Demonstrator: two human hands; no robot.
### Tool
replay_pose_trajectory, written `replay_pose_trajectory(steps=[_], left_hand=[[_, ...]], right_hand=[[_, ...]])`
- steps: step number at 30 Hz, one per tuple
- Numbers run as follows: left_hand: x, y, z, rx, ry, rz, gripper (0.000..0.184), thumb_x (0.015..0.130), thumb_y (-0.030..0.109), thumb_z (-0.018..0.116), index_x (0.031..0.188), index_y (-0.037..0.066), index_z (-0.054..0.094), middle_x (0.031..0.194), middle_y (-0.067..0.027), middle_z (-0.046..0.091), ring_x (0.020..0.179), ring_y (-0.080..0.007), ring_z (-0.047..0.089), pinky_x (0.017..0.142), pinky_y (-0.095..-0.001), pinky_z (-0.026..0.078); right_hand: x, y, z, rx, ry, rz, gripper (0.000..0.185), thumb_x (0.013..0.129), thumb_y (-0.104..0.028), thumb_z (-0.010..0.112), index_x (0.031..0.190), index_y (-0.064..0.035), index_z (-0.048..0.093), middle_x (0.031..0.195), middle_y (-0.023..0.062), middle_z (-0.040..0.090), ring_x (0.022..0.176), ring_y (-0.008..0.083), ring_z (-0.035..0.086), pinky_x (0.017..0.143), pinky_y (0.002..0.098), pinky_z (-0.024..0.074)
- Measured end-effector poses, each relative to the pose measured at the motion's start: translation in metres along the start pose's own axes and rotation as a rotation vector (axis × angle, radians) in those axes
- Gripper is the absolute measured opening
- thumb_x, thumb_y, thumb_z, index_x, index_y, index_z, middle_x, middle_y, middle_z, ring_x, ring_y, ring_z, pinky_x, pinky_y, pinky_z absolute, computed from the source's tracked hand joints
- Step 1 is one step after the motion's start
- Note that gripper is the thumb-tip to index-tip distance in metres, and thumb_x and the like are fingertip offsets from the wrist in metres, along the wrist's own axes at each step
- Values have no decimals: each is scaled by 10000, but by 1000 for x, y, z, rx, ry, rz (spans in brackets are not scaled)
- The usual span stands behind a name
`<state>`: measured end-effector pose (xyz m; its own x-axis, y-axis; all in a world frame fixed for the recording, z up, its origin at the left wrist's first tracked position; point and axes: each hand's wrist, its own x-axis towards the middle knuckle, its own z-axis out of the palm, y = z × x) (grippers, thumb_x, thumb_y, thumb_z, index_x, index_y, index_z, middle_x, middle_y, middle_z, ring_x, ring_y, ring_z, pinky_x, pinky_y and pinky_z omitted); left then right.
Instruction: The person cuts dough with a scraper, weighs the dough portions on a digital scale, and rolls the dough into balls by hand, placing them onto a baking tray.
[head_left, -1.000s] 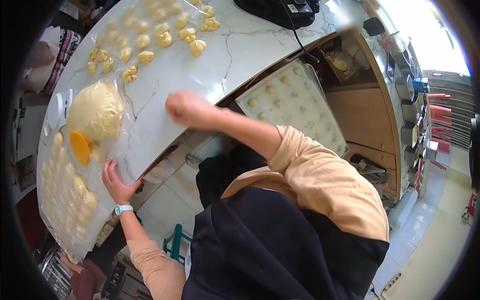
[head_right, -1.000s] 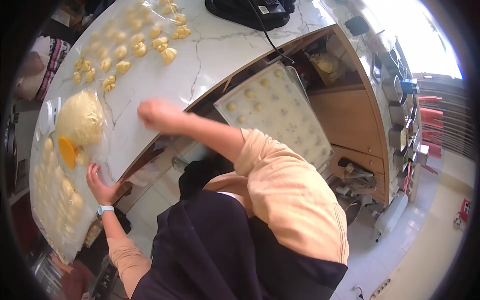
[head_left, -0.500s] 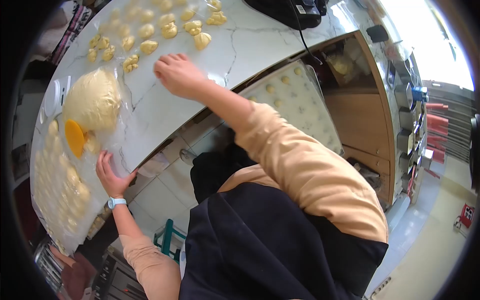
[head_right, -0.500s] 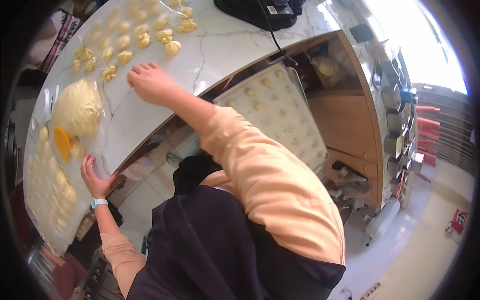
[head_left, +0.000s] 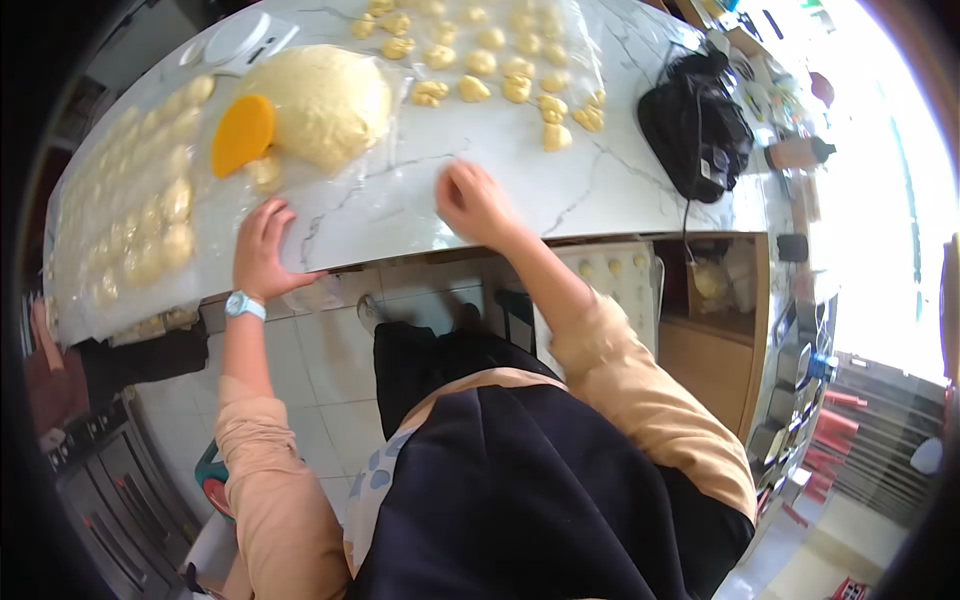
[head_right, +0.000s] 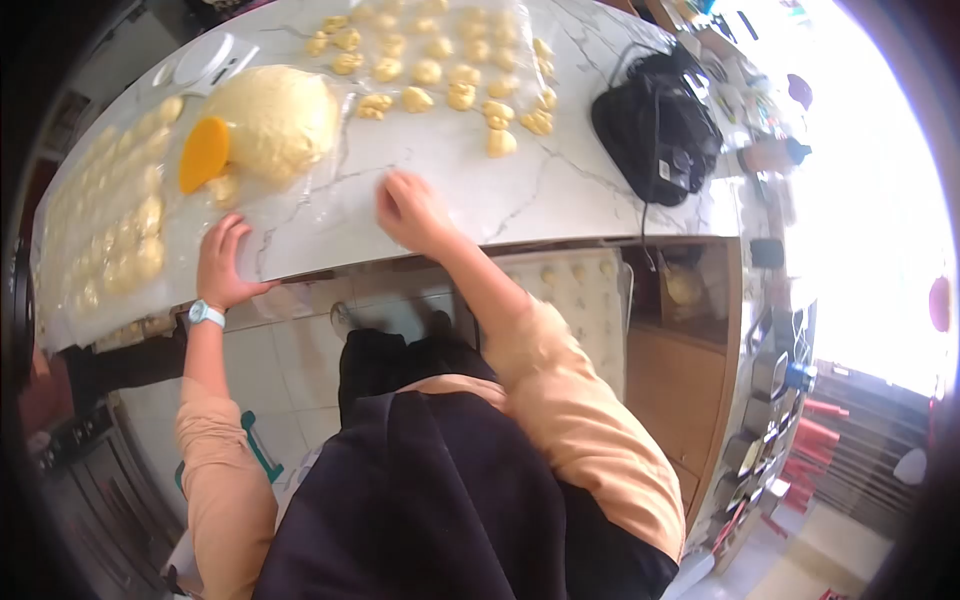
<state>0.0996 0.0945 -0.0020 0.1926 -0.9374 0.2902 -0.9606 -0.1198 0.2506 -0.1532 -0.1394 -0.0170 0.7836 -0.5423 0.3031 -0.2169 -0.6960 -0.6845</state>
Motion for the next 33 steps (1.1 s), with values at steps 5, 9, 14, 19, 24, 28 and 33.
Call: replay_pose_trajectory(steps=[5, 9, 14, 19, 24, 28, 33], left_hand=[[-1, -3, -1, -3, 1, 13, 824, 433, 423, 889, 1105, 104, 534, 1256, -95, 508, 1185, -324, 478, 1011, -451, 392], [-5, 1, -2, -25, 14, 10, 819, 447, 437, 883, 1107, 107, 529, 1253, -89, 511, 1183, -318, 479, 1014, -446, 392], [-2, -2, -3, -20, -2, -1, 813, 452, 437, 881, 1105, 109, 526, 1250, -90, 512, 1186, -320, 476, 1021, -445, 387], [-2, -1, -2, -27, 16, 6, 808, 455, 435, 881, 1105, 110, 527, 1253, -89, 511, 1189, -321, 473, 1027, -444, 382], [-1, 2, -4, -20, -4, -9, 808, 452, 431, 883, 1104, 112, 527, 1259, -87, 506, 1191, -323, 468, 1031, -444, 377], [-3, 1, -4, -33, 10, -11, 822, 447, 437, 885, 1115, 115, 530, 1264, -83, 503, 1189, -320, 468, 1029, -444, 375], [-7, -4, 0, -44, -20, -5, 849, 457, 457, 882, 1152, 125, 525, 1283, -80, 496, 1202, -314, 461, 1043, -442, 362]], right_hand=[[-7, 67, -37, -174, 136, -14, 108, 783, -2, 615, 831, -44, 528, 868, 125, 579, 736, 286, 573, 656, 362, 483], [33, 20, -9, 10, 125, 56, 57, 797, -19, 571, 843, -41, 546, 840, 155, 562, 815, 346, 565, 722, 404, 468], [-35, 16, -36, 135, 95, 84, 475, 762, 2, 627, 1210, -74, 491, 928, 95, 636, 936, 243, 624, 840, 353, 498], [-16, 13, -61, 181, -5, 308, 620, 797, -94, 740, 1313, -50, 401, 945, 81, 622, 926, 186, 610, 852, 298, 490], [26, 38, -40, 530, 215, 290, 492, 788, -147, 760, 1195, -54, 499, 903, 85, 620, 870, 174, 604, 792, 299, 497], [-18, 28, -11, 274, 44, 7, 267, 796, -105, 711, 1013, -62, 562, 880, 85, 611, 844, 180, 600, 772, 309, 495], [27, 59, -36, -52, 172, 18, 173, 807, -83, 643, 959, -82, 560, 814, 94, 599, 714, 260, 572, 652, 393, 473]])
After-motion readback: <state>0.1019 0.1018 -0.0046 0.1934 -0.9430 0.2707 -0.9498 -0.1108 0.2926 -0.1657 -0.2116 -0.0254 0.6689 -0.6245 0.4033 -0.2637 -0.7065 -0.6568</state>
